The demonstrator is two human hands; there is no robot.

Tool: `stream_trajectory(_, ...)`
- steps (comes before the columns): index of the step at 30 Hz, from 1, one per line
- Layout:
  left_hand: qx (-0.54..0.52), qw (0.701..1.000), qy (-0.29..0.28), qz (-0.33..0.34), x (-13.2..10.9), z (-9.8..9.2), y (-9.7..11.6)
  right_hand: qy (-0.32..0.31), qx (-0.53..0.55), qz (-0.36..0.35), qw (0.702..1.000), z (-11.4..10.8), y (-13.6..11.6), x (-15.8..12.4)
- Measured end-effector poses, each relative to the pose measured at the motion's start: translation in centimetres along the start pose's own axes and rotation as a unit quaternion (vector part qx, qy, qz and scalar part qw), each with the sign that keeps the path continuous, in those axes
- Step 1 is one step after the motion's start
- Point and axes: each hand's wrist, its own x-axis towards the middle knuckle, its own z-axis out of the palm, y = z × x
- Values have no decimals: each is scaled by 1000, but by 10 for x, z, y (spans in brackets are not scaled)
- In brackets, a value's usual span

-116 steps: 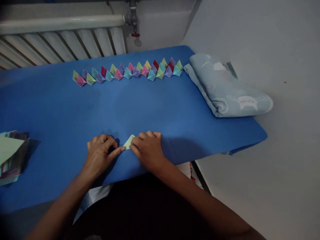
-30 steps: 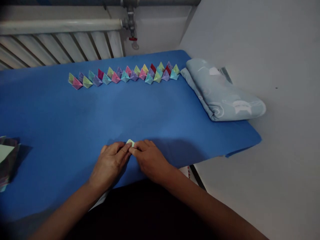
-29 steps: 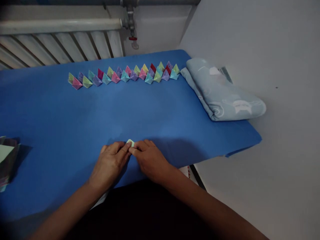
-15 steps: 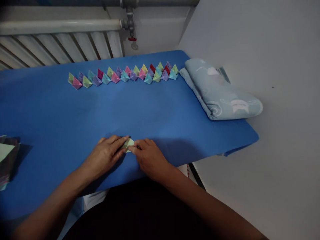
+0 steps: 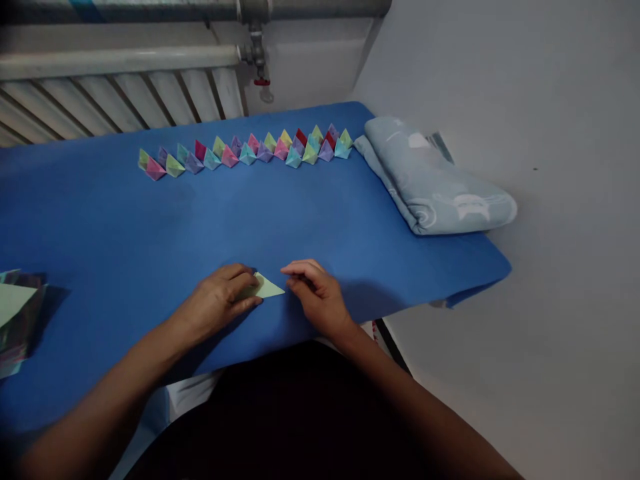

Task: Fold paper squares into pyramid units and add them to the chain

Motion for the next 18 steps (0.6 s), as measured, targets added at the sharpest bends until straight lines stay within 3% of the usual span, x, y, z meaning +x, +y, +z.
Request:
stream_trajectory(13, -20, 998, -28, 46, 6, -5, -12, -15, 28, 25, 999, 0, -3, 2)
stream_trajectory(18, 55, 998, -15, -7, 3, -2, 0, -15, 27, 28, 999, 0, -2, 2)
